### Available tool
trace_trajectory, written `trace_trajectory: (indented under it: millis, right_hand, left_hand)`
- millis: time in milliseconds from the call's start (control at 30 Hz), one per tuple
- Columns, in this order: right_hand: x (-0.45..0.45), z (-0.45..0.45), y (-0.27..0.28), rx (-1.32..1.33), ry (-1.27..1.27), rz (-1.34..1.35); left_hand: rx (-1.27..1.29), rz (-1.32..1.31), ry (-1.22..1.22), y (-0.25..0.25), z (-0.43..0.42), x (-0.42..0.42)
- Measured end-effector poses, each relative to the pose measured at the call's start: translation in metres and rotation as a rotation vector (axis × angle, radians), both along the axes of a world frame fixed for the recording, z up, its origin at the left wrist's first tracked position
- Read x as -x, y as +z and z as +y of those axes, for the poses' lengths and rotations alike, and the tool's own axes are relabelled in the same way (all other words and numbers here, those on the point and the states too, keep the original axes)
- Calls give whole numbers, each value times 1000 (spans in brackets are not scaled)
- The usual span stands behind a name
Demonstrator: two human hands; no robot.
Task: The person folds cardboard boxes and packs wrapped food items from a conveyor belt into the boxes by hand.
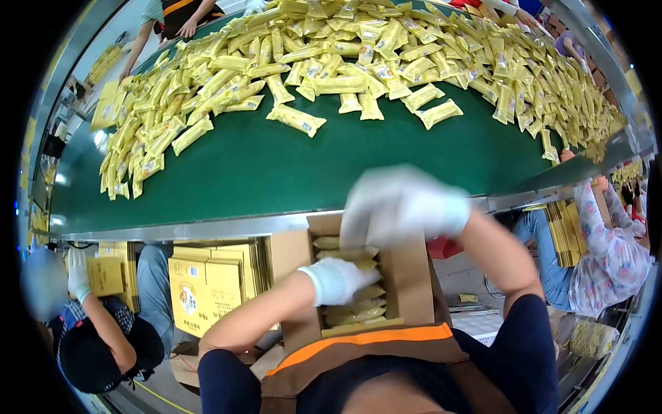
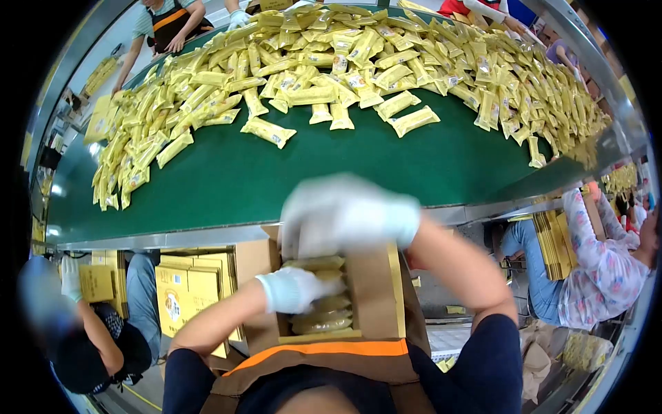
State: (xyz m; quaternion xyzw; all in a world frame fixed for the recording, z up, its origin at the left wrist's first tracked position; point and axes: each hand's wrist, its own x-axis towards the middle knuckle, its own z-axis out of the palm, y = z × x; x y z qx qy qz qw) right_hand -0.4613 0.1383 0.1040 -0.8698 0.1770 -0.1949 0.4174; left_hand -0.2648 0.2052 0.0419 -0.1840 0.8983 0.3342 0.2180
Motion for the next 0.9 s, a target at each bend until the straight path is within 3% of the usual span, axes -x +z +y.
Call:
trace_trajectory:
  millis: [33,67,100,133,167,200,267,300,333,400,467,533,667,733,767,800,867,900]
  right_hand:
    - [17,-37,7,-451,-265,-160]
    - [44,-79,-6,-266,-660,-176]
    - [70,-126,-13,-193,-961,-86]
    - [103,-175,-34,-123,-1078,-58]
    - [137,-218,-53,9,-1215,154]
    - [161,-253,-73,140,-1341,372]
    - [165,-306,-122,-51,-1299,408]
    - [158,-317,-144,-158,-1276,427]
    - [109,-290,-143,22,-1354,610]
    - [79,-292,-149,69,-1142,601]
    - [45,-267,-129,204,-889,770]
    - [38,-241,-131,199,-755,629]
    - [65,-183,-99,278,-379,830]
    - [88,-157,-102,477,-480,829]
    - [98,-145,-94,600,-598,819]
    - [104,-136,-97,889,-774,603]
    - [98,-106,-91,374,-1080,277]
    - [80,-90,-84,347,-1129,458]
  left_hand:
    - [-252,273,46,7,-17,-9]
    - [-504,539,91,16,-39,-18]
    - [-560,607,367,37,-64,-24]
    - [-469,729,627,40,-93,-25]
    - [-369,854,882,43,-120,-25]
    - [-111,1029,1104,26,-150,-22]
    - [433,822,1267,-50,-221,-36]
    - [413,705,1332,-78,-244,-44]
    - [387,587,1401,-107,-262,-52]
    - [180,816,1272,-109,-266,-42]
    - [295,628,1183,-88,-250,-11]
    - [528,488,1114,-82,-232,-7]
    - [307,664,877,-75,-179,-57]
    - [653,187,760,-56,-151,-73]
    - [704,78,739,-49,-138,-78]
    - [758,-27,722,-44,-129,-81]
    - [823,38,727,-48,-125,-87]
    - [811,134,791,-58,-131,-88]
